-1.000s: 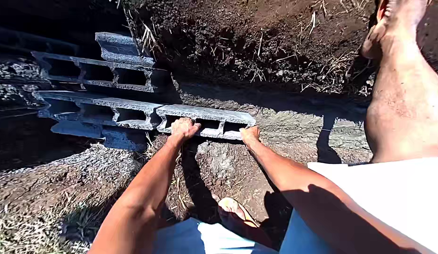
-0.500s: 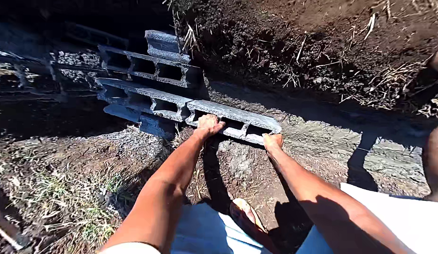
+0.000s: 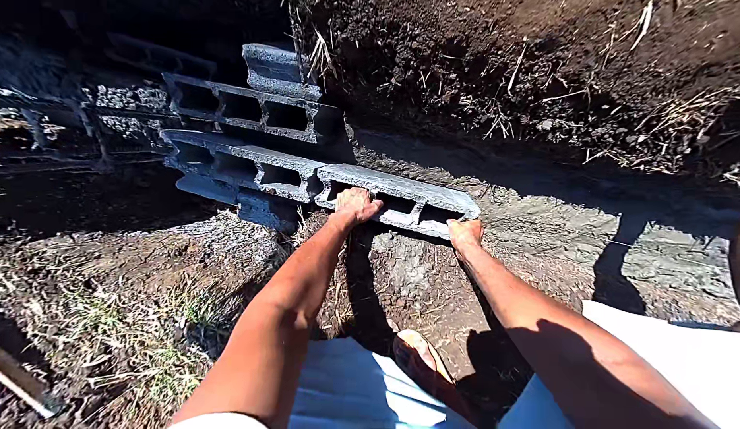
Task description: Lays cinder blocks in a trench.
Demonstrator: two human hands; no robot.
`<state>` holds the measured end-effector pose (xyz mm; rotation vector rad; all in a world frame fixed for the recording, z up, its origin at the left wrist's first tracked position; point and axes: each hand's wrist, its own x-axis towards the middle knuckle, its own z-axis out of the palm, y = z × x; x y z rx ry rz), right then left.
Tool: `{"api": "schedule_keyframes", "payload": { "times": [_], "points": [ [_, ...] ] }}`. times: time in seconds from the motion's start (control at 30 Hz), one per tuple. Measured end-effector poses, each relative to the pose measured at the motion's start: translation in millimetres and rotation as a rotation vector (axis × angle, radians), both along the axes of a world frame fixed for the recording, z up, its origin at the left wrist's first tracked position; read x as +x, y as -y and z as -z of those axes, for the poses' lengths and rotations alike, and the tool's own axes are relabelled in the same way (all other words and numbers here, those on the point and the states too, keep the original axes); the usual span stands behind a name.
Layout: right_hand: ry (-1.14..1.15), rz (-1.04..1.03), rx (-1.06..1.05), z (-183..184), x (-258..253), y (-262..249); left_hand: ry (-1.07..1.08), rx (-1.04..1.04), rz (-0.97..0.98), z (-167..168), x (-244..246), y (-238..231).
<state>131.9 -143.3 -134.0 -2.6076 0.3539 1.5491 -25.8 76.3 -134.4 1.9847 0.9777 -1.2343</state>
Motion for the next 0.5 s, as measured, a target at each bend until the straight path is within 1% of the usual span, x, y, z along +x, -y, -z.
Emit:
{"api": "schedule_keyframes", "payload": {
  "times": [0.1, 0.2, 0.43, 0.5],
  "points": [
    [-0.019, -0.002, -0.003, 3.9, 6.3, 0.4, -0.008, -0.007, -0.009, 0.5, 4.0, 1.7],
    [-0.018, -0.012, -0.018, -1.1, 4.8, -3.2, -0.003, 0.003, -0.005, 0.4, 1.8, 0.3],
    [-0.017, 0.014, -0.006, 3.9, 5.7, -0.8, -0.015, -0.007, -0.012, 3.1, 2.8, 1.0],
    [-0.022, 0.042, 0.003, -0.7, 5.9, -6.5, -0.011, 0.006, -0.007, 4.3, 1.0, -1.6]
  ]
}}
